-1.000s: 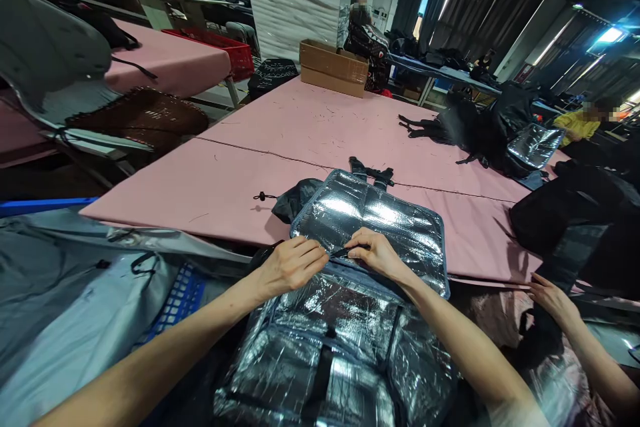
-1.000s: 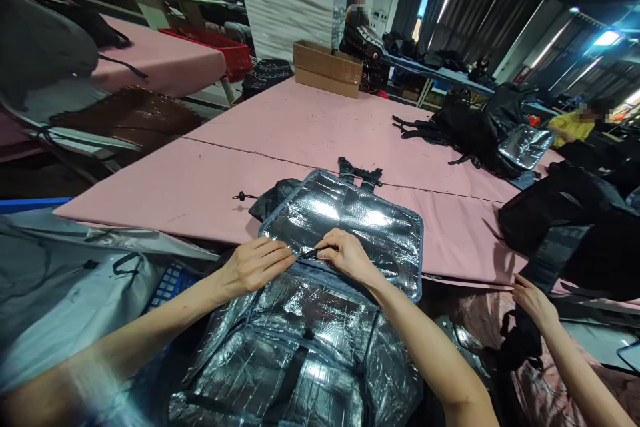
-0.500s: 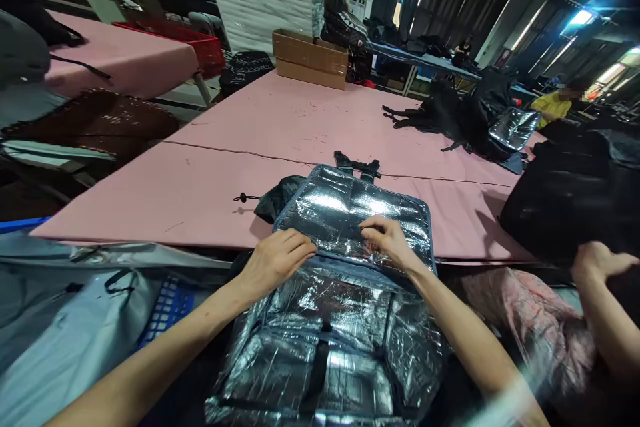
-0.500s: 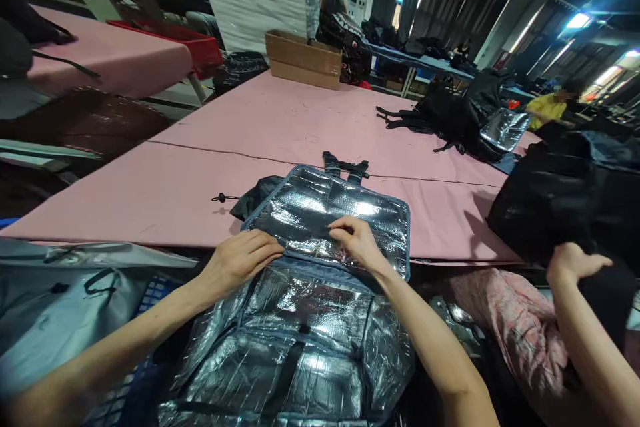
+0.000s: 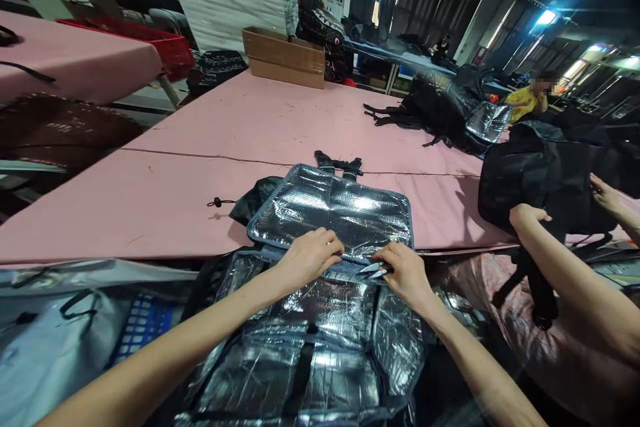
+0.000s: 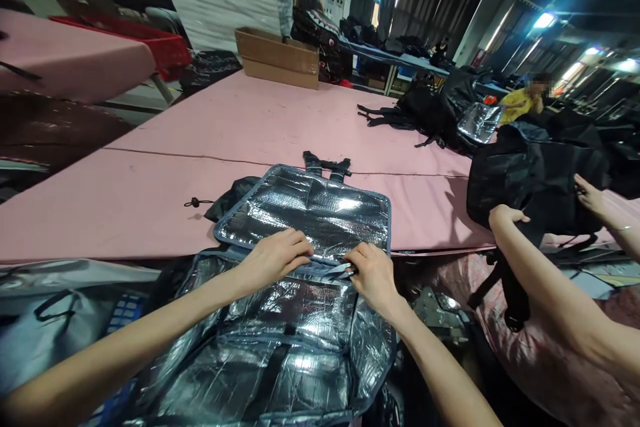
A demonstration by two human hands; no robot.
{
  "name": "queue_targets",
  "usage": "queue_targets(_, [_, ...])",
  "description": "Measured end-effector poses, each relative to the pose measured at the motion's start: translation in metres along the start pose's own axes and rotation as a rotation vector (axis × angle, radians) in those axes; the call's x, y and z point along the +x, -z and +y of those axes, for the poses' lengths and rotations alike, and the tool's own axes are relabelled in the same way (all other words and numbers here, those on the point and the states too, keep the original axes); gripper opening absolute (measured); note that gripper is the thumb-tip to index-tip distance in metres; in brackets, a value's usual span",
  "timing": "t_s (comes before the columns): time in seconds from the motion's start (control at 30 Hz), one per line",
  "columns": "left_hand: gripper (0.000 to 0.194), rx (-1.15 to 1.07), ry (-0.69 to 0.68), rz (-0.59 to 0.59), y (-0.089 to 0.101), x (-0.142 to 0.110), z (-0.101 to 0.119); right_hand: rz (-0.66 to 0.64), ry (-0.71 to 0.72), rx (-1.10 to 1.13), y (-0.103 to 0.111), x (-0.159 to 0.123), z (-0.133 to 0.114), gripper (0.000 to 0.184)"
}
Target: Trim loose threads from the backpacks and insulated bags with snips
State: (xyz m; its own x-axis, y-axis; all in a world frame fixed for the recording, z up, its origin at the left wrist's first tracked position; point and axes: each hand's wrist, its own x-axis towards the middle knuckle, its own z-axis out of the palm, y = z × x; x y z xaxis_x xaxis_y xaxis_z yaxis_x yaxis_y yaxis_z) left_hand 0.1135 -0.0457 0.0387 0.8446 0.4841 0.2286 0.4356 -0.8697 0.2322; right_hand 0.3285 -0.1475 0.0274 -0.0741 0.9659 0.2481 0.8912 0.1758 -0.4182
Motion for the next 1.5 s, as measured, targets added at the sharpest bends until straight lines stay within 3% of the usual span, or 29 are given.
queue_targets(0.1, [0.018, 0.001, 0.031, -0.106, -0.004, 0.008, 0.0, -0.055, 0.013, -0.063, -0.004, 0.005, -0.002, 0.034])
queue_targets(0.27, [0.017, -0.318, 0.269, -0.315, -0.002, 0.026, -0.012, -0.138, -0.064, 0.115, -0.002, 0.012, 0.004, 0.037])
queue_targets(0.4, [0.018, -0.344, 0.274, -0.32, -0.003, 0.03, -0.014, -0.112, 0.007, 0.063, 0.0, 0.009, 0.007, 0.031])
queue_targets(0.47, [0.02, -0.261, 0.187, -0.178, -0.005, 0.024, -0.011, -0.037, 0.102, -0.07, -0.002, 0.005, 0.006, 0.028])
queue_targets(0.63, [0.021, 0.069, -0.16, 0.421, -0.02, -0.015, 0.005, 0.262, 0.444, -0.372, -0.014, -0.01, -0.004, 0.019])
queue_targets(0.73, [0.021, 0.09, -0.192, 0.631, -0.034, -0.044, 0.024, 0.353, 0.575, -0.39, -0.017, -0.019, -0.008, 0.015])
queue_targets(0.8, [0.018, -0.13, -0.03, 0.599, -0.042, -0.057, 0.04, 0.363, 0.599, -0.387, -0.016, -0.023, -0.01, 0.014])
queue_targets(0.93, [0.027, -1.051, 0.71, 0.282, -0.037, -0.054, 0.062, 0.326, 0.617, -0.378, -0.013, -0.027, -0.013, 0.017])
queue_targets(1.0, [0.035, -1.403, 0.974, 0.186, -0.028, -0.044, 0.063, 0.314, 0.625, -0.378, -0.014, -0.029, -0.015, 0.016])
queue_targets(1.03, [0.036, -1.499, 1.042, 0.174, -0.024, -0.039, 0.062, 0.314, 0.633, -0.378, -0.015, -0.029, -0.016, 0.015])
queue_targets(1.17, [0.038, -1.54, 1.065, 0.269, -0.026, -0.029, 0.055, 0.308, 0.604, -0.365, -0.016, -0.029, -0.02, 0.013])
queue_targets(1.3, [0.033, -1.466, 0.959, 0.404, -0.045, -0.028, 0.053, 0.232, 0.316, -0.22, -0.001, -0.027, -0.021, 0.01])
queue_targets(1.43, [0.031, -1.416, 0.925, 0.433, -0.057, -0.027, 0.053, 0.112, 0.09, -0.11, 0.015, -0.02, -0.02, 0.036])
queue_targets(1.5, [0.03, -1.417, 0.92, 0.439, -0.059, -0.027, 0.052, 0.097, 0.076, -0.092, 0.014, -0.015, -0.021, 0.022])
